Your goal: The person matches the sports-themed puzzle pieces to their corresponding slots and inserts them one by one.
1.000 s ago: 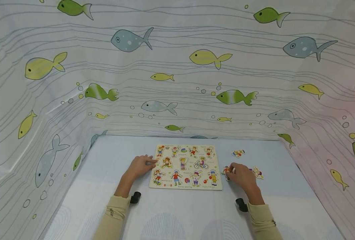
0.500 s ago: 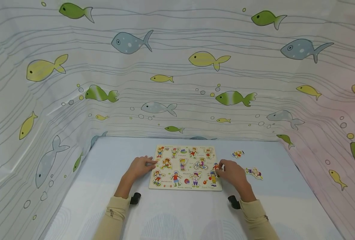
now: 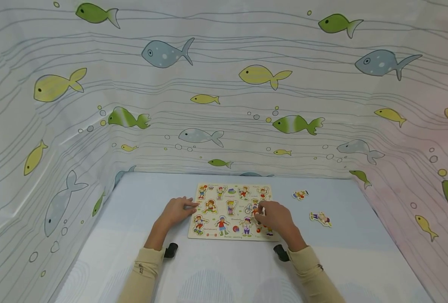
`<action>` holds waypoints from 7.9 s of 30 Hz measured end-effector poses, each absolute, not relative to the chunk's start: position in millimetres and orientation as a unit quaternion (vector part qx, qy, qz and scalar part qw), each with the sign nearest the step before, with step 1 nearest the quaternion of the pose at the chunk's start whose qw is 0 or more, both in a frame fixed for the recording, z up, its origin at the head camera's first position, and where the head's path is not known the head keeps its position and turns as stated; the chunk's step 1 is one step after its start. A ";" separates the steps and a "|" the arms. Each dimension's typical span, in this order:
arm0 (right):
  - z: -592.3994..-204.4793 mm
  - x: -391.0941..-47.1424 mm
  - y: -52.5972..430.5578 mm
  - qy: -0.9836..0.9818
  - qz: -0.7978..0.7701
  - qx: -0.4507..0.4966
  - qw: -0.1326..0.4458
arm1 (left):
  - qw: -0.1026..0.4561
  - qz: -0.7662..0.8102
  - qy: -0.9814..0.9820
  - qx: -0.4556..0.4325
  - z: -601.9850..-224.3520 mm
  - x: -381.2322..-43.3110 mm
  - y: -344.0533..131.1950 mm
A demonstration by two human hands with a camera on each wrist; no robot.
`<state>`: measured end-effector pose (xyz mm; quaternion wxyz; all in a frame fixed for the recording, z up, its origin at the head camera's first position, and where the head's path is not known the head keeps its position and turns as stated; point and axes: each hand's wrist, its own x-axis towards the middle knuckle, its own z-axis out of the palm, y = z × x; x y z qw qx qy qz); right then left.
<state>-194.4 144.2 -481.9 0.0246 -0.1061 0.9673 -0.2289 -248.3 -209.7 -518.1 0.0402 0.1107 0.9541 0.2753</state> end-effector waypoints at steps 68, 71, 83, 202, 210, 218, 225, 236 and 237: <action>-503.7 -190.3 33.1 0.965 -0.200 -0.164 0.030 | 0.045 0.271 0.954 0.120 -517.5 -250.4 -210.9; -505.0 -190.1 33.0 0.965 -0.201 -0.163 0.032 | 0.046 0.269 0.954 0.123 -517.4 -249.2 -210.9; -504.3 -191.6 39.3 0.965 -0.201 -0.162 0.035 | 0.043 0.270 0.955 0.116 -517.6 -248.3 -209.7; -499.6 -185.5 307.5 0.957 -0.252 0.133 0.061 | 0.037 0.275 0.954 0.113 -521.4 -249.5 -210.9; -506.3 -181.8 315.1 0.954 -0.253 0.155 0.054 | 0.039 0.277 0.954 0.112 -521.7 -249.7 -211.6; -508.6 -180.7 317.2 0.957 -0.230 0.168 0.052 | 0.041 0.281 0.952 0.112 -522.7 -250.0 -212.2; -514.3 -180.0 318.7 0.960 -0.225 0.159 0.041 | 0.043 0.286 0.951 0.111 -522.6 -250.7 -212.6; -514.0 -181.4 318.5 0.963 -0.225 0.145 0.035 | 0.043 0.282 0.951 0.116 -519.0 -249.8 -211.9; -513.4 -181.8 318.1 0.963 -0.225 0.144 0.036 | 0.042 0.282 0.951 0.116 -518.6 -249.6 -211.9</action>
